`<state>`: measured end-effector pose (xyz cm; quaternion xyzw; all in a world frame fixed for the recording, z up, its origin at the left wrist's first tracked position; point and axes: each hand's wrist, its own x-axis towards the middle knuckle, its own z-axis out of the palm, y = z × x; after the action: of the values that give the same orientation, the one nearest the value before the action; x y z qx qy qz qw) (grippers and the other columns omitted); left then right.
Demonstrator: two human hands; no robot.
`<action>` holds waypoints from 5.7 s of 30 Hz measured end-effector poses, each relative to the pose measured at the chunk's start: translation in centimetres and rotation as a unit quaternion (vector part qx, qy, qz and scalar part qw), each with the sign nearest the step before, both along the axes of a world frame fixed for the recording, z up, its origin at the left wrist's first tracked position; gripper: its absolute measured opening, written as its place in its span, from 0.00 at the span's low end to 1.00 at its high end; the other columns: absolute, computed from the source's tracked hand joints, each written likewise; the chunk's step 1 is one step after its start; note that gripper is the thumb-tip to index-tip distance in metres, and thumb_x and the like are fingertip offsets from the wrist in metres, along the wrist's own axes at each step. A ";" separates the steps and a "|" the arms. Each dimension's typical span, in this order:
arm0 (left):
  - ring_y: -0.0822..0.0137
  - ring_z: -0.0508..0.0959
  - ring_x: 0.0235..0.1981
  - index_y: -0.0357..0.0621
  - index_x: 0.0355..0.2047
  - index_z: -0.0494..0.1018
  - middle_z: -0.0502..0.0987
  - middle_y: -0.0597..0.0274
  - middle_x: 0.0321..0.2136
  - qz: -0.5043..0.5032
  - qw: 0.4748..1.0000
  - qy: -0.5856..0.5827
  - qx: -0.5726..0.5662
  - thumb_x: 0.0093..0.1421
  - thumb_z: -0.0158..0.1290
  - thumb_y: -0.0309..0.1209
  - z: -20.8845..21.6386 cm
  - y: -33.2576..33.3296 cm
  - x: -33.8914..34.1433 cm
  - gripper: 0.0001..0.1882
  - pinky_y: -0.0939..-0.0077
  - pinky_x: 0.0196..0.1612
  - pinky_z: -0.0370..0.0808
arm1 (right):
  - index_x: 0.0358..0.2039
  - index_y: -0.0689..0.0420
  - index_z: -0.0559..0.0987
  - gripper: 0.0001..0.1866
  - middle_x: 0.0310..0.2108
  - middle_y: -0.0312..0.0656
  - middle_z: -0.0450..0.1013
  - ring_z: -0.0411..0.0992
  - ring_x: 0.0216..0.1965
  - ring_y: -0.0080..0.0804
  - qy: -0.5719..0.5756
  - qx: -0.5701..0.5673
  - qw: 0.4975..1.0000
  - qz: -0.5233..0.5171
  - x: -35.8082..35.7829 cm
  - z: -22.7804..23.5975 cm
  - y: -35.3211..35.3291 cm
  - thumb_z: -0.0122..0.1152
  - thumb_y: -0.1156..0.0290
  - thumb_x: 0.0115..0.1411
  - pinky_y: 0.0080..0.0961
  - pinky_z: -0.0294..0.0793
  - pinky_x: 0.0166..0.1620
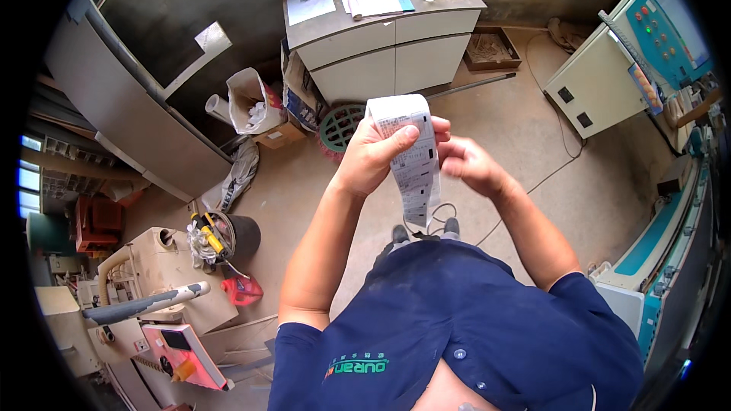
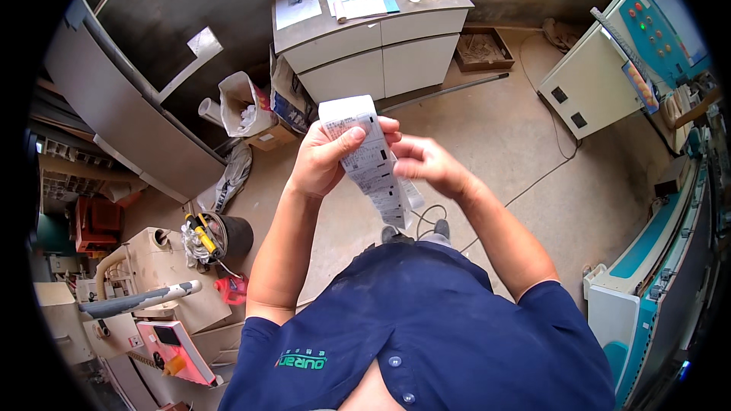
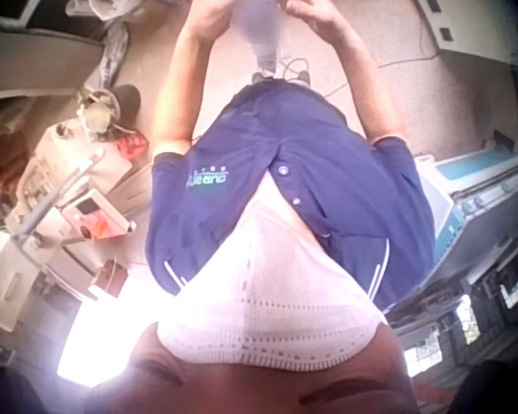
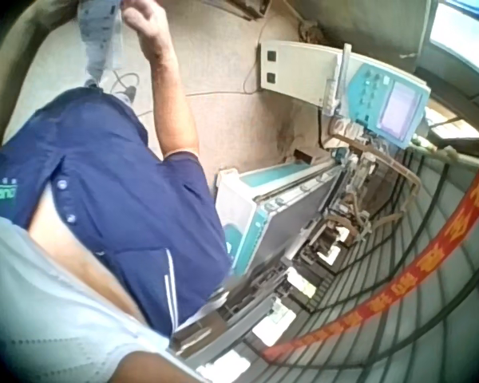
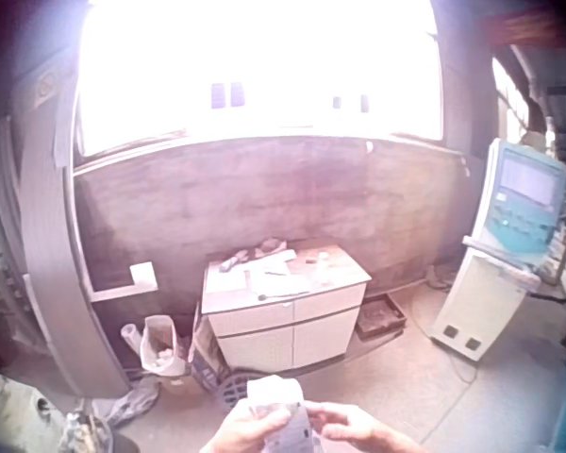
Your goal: The person detaches a thermal label from a printer, checks the computer screen, and then discards waste paper into a bag.
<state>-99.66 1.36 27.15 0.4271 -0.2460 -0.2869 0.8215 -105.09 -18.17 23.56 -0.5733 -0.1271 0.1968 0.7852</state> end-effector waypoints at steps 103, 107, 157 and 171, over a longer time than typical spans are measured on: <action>0.69 0.73 0.43 0.33 0.51 0.65 0.74 0.59 0.42 -0.084 0.995 -0.055 0.000 0.49 0.60 0.43 1.8 -0.2 0.3 0.34 0.74 0.49 0.68 | 0.41 0.67 0.76 0.14 0.37 0.49 0.76 0.76 0.36 0.32 -0.122 0.097 0.975 -0.159 5.1 15.6 3.1 0.51 0.70 0.61 0.26 0.77 0.40; 0.71 0.75 0.39 0.34 0.46 0.70 0.76 0.61 0.38 -0.055 0.998 -0.029 0.014 0.57 0.55 0.38 1.2 -0.5 0.3 0.22 0.76 0.46 0.70 | 0.44 0.67 0.74 0.16 0.39 0.50 0.76 0.76 0.39 0.33 -0.122 0.091 0.979 -0.136 6.1 15.5 2.6 0.52 0.68 0.61 0.26 0.76 0.44; 0.67 0.75 0.43 0.32 0.52 0.63 0.73 0.54 0.43 -0.066 0.968 0.189 -0.153 0.59 0.52 0.49 -7.4 1.2 -3.9 0.33 0.73 0.45 0.72 | 0.30 0.59 0.79 0.15 0.43 0.50 0.73 0.73 0.43 0.44 -0.574 -0.338 0.710 -0.230 3.2 3.5 3.7 0.70 0.76 0.38 0.31 0.74 0.45; 0.72 0.76 0.38 0.33 0.48 0.66 0.75 0.60 0.40 0.175 0.977 0.123 -0.025 0.51 0.46 0.19 -7.3 2.6 -3.2 0.21 0.76 0.44 0.74 | 0.61 0.57 0.60 0.35 0.59 0.45 0.59 0.59 0.59 0.38 -0.115 -0.193 0.938 -0.262 2.8 -0.3 2.1 0.56 0.70 0.51 0.35 0.55 0.60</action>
<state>-102.88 3.91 19.80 0.4039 -0.0719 -0.1831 0.8934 -102.29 -16.07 23.29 -0.7459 -0.0215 -0.0622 0.6628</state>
